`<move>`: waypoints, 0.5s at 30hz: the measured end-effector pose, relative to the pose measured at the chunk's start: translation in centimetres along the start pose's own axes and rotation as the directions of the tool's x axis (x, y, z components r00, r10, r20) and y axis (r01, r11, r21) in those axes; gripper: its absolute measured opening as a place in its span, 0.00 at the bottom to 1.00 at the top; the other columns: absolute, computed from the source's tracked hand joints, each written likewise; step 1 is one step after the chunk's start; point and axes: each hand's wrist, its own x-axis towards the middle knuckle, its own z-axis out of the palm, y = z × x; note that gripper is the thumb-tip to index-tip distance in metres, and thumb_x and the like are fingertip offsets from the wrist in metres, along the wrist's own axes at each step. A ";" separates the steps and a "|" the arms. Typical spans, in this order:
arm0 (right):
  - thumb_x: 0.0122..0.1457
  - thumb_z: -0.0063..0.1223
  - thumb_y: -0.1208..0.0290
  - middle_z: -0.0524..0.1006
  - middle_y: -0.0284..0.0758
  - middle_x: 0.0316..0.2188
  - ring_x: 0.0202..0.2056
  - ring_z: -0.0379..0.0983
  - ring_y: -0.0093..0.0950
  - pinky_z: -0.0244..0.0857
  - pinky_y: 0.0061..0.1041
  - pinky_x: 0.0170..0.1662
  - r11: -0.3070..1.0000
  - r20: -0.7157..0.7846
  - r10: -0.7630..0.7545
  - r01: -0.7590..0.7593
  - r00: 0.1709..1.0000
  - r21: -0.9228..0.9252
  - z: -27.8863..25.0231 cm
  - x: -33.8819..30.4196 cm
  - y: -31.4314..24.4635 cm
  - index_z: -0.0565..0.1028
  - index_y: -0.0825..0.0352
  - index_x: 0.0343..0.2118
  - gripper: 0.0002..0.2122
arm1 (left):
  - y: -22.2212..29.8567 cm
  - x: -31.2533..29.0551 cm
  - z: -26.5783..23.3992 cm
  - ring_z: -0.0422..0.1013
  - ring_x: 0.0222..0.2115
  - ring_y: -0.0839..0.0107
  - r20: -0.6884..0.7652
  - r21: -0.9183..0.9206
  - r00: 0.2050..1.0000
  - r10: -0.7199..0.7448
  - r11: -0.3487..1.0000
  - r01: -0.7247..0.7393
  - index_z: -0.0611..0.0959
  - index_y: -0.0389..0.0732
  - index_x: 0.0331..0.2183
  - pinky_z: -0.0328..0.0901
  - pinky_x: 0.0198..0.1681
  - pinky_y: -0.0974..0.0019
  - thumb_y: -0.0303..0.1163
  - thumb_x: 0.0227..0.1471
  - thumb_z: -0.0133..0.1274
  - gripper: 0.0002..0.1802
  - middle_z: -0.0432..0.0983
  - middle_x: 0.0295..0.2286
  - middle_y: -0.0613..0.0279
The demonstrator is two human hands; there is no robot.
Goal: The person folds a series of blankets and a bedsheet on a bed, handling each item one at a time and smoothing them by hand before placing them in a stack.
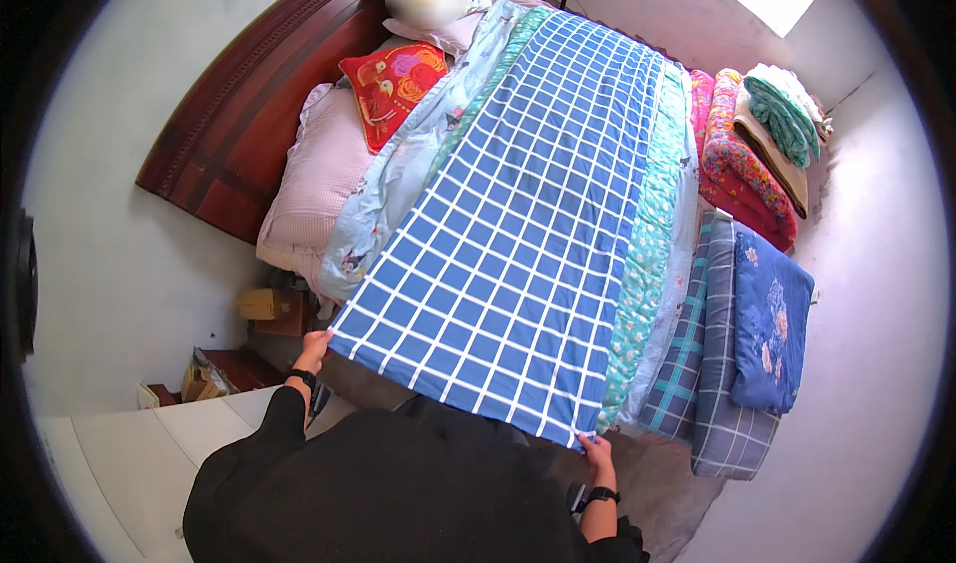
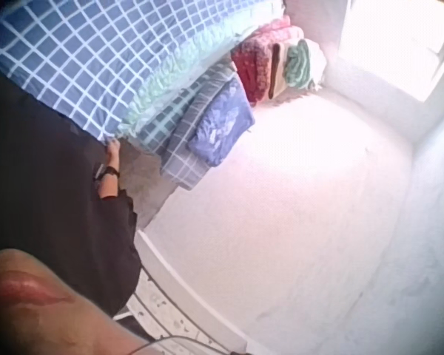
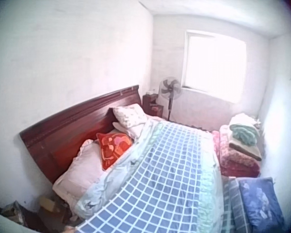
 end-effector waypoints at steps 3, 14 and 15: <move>0.48 0.59 0.64 0.71 0.27 0.18 0.16 0.63 0.18 0.54 0.20 0.17 0.998 0.071 0.060 -0.060 0.996 0.008 -0.4 2.3 1.5 0.75 0.65 0.24 0.09 | -0.4 2.1 0.5 0.64 0.17 0.77 -0.046 0.023 0.999 0.019 1.000 -0.018 0.80 0.33 0.28 0.58 0.19 0.70 0.35 0.48 0.53 0.13 0.73 0.20 0.65; 0.45 0.62 0.65 0.68 0.30 0.14 0.13 0.62 0.23 0.58 0.25 0.16 0.900 -0.042 0.400 -0.401 0.916 -0.168 1.4 6.5 -4.9 0.69 0.65 0.17 0.13 | 6.9 0.3 3.8 0.65 0.16 0.74 -0.042 0.082 0.918 -0.393 0.915 0.396 0.77 0.41 0.28 0.63 0.19 0.68 0.37 0.49 0.52 0.09 0.71 0.20 0.66; 0.45 0.62 0.65 0.68 0.30 0.14 0.13 0.62 0.23 0.58 0.25 0.16 0.903 -0.044 0.396 -0.398 0.917 -0.162 1.3 7.0 -5.4 0.69 0.65 0.17 0.13 | 7.1 0.6 4.2 0.64 0.16 0.74 -0.032 0.089 0.912 -0.410 0.907 0.411 0.77 0.41 0.27 0.63 0.19 0.68 0.37 0.49 0.52 0.09 0.70 0.20 0.66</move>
